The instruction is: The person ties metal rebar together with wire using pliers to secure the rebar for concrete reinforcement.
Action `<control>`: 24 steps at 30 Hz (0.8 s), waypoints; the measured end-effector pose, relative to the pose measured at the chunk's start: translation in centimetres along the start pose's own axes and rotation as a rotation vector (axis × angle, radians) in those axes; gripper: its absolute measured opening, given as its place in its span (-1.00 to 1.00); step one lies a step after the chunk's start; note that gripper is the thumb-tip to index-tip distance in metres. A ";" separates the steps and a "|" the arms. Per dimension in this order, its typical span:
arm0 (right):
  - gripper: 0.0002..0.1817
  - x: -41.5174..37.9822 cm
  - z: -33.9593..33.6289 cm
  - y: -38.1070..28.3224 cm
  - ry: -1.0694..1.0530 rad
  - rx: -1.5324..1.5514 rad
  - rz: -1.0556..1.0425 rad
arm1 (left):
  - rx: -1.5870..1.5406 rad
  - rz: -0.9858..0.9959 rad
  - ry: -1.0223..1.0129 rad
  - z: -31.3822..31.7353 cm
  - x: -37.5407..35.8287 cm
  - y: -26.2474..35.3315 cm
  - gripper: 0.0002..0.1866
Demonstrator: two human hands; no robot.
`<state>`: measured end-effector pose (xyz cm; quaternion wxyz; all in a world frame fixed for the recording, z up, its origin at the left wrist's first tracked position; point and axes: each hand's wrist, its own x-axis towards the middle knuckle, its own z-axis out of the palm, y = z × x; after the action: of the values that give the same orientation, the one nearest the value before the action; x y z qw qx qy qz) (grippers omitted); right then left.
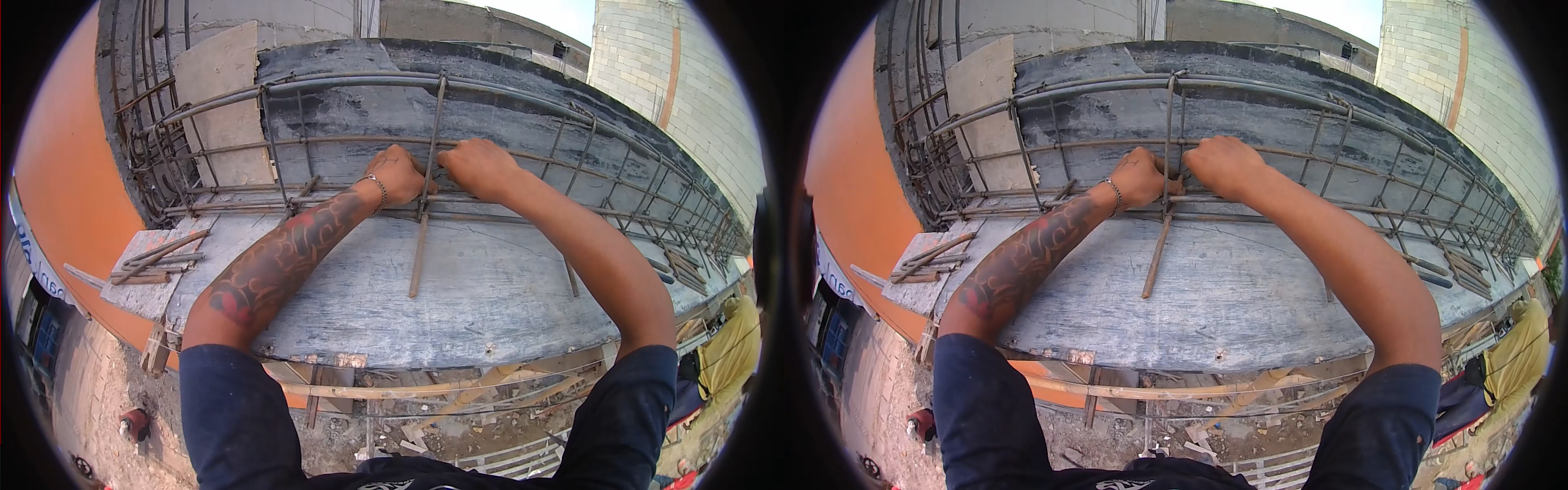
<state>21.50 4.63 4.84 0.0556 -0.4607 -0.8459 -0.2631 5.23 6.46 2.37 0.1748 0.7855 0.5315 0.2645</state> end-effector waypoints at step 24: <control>-0.86 1.9 1.3 1.8 -0.422 0.949 0.374 | -0.006 0.037 -0.007 0.3 0.6 -0.5 -0.62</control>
<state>22.09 7.49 5.12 0.1323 -0.5702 -0.7681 0.2596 5.22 7.21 1.99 0.1742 0.7957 0.5153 0.2665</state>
